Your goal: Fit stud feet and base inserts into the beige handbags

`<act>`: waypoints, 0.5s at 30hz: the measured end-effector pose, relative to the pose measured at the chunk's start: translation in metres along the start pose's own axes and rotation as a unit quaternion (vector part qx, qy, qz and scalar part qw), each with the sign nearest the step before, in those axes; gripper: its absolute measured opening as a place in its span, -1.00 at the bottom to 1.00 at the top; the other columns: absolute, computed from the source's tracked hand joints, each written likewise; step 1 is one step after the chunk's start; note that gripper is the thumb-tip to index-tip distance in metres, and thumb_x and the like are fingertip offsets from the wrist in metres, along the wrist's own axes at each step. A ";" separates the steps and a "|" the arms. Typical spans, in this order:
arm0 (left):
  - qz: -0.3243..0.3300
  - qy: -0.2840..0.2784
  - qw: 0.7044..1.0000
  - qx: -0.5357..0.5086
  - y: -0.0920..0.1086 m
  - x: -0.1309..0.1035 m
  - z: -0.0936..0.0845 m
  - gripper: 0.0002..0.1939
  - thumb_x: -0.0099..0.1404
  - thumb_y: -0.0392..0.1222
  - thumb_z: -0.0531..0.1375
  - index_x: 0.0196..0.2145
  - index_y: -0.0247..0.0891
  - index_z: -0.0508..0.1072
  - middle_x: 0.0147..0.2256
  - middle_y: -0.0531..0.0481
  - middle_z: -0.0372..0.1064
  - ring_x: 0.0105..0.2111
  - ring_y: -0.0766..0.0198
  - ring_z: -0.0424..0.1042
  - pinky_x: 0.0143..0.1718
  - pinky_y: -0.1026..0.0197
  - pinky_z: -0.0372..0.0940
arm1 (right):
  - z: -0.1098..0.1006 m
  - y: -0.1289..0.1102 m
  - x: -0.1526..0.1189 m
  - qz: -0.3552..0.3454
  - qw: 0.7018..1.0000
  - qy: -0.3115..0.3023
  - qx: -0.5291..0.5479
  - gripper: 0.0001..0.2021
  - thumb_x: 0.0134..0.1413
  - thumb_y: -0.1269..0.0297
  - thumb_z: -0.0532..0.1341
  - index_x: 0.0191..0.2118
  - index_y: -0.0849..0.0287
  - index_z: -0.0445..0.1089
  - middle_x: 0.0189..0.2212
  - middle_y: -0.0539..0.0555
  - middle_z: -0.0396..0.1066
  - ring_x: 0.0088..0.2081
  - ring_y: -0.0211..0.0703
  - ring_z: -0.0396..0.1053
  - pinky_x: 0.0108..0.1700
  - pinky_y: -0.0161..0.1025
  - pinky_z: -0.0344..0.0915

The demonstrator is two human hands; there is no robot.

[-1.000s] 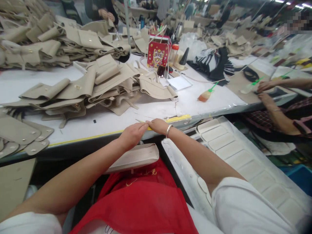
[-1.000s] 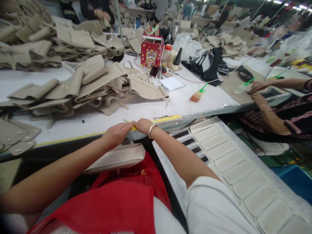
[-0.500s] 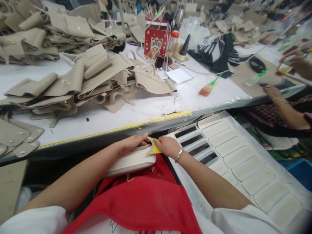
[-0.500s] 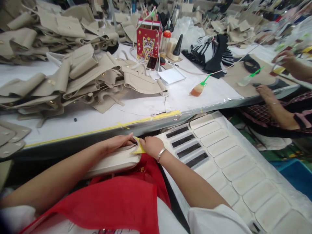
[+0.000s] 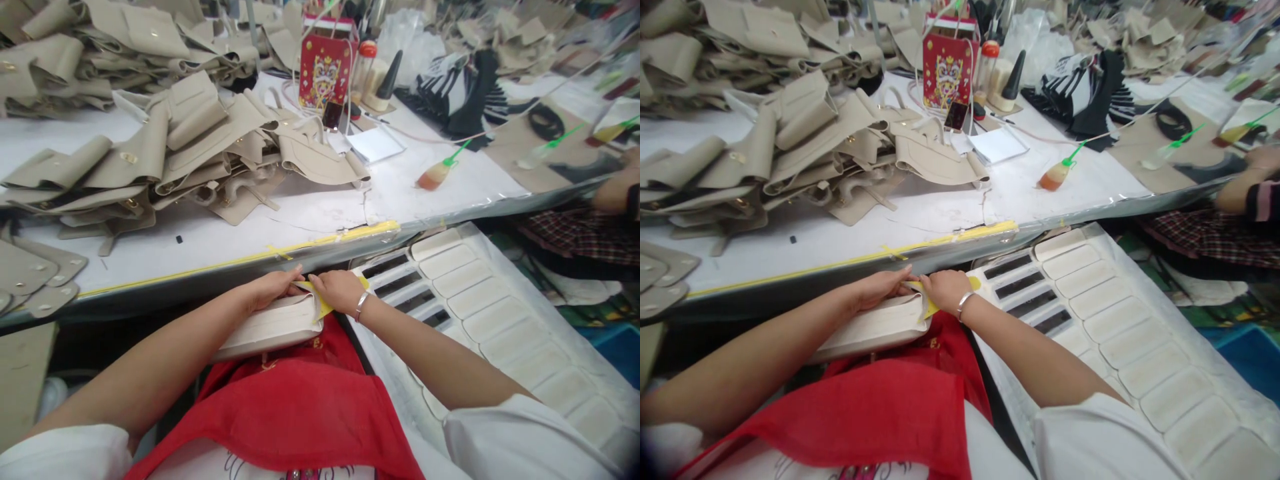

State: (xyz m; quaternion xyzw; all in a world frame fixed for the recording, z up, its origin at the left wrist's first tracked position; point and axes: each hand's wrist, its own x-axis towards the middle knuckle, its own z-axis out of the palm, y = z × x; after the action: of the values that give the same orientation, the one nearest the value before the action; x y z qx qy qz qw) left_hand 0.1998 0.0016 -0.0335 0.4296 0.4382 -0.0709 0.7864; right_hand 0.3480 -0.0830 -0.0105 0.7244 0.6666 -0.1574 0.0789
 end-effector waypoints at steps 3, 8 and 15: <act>0.018 -0.004 1.000 0.020 0.000 0.000 0.000 -0.59 0.24 0.04 0.07 -0.21 -0.38 0.45 -0.45 -0.13 0.49 -0.43 0.18 0.43 -0.26 0.16 0.25 | 0.002 -0.002 0.005 -0.002 1.000 0.008 -0.001 -0.41 0.26 0.04 -0.26 -0.35 0.16 0.47 -0.40 0.16 0.49 -0.34 0.01 0.44 -0.33 -0.17 0.22; 0.071 -0.032 0.988 0.134 0.000 -0.003 -0.004 -0.62 0.07 0.07 0.20 -0.42 -0.37 0.50 -0.38 -0.10 0.47 -0.40 0.22 0.35 -0.26 0.19 0.21 | 0.008 -0.002 0.001 -0.033 0.998 0.054 -0.024 -0.44 0.28 0.08 -0.24 -0.38 0.20 0.45 -0.42 0.16 0.48 -0.36 0.02 0.43 -0.30 -0.14 0.19; 0.147 -0.032 0.941 0.303 -0.003 -0.013 -0.011 -0.58 0.18 0.14 0.04 -0.45 -0.28 0.47 -0.44 0.03 0.38 -0.43 0.25 0.24 -0.30 0.25 0.14 | 0.011 -0.002 -0.003 -0.067 0.995 0.072 -0.021 -0.46 0.29 0.09 -0.21 -0.36 0.22 0.43 -0.39 0.18 0.48 -0.33 -0.03 0.41 -0.26 -0.16 0.10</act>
State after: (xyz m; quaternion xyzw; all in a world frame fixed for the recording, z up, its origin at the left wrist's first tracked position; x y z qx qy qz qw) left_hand 0.1835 0.0048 -0.0287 0.7047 0.3025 -0.0973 0.6343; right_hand 0.3446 -0.0889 -0.0202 0.6854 0.7210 -0.0959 0.0348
